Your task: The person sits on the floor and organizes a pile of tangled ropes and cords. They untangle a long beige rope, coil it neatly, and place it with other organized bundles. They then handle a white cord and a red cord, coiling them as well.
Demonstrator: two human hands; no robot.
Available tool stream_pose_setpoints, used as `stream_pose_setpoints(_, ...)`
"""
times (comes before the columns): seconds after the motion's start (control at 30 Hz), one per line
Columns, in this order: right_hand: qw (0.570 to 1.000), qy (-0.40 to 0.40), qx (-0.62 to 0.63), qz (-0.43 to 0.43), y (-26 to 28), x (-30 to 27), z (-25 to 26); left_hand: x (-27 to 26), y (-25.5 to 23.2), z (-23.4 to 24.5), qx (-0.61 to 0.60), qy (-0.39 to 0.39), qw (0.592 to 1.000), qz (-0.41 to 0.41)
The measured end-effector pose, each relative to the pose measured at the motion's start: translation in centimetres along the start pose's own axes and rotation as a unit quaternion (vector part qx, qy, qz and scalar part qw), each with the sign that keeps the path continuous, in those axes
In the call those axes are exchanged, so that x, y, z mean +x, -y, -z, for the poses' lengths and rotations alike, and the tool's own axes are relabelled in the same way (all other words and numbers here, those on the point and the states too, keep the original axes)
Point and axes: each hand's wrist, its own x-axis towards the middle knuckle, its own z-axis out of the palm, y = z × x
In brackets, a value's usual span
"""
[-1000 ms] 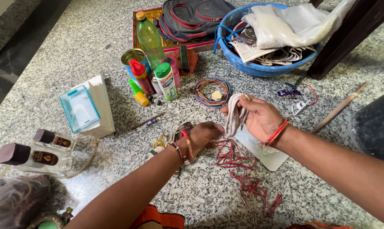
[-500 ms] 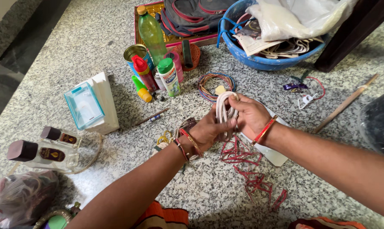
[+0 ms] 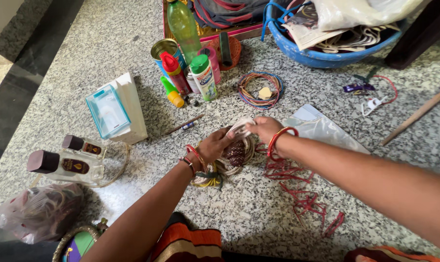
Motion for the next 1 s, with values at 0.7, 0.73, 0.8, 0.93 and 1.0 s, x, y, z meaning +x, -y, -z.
stream_pose_setpoints(0.7, 0.948, -0.082, -0.308, -0.006, -7.2, 4.4, -3.6, 3.3, 5.8, 1.1, 0.321, -0.116, 0.931, 0.129)
stream_pose_setpoints(0.73, 0.947, -0.087, -0.309, -0.002, -6.7, 3.8, -3.3, 2.6, 4.7, 1.4, 0.325, -0.117, 0.929, 0.130)
stream_pose_setpoints(0.8, 0.927, -0.100, -0.357, 0.055, -5.7, 2.5, -2.8, 1.0, 2.3, 1.6, 0.353, -0.120, 0.917, 0.138)
stream_pose_setpoints(0.93, 0.830, -0.122, -0.469, 0.275, -4.4, -0.1, -2.3, -1.5, -1.0, 0.9, 0.443, -0.104, 0.878, 0.150)
stream_pose_setpoints(1.0, 0.805, -0.131, -0.479, 0.324, -4.4, -0.9, -2.5, -2.2, -1.4, 0.1, 0.477, -0.080, 0.864, 0.139)
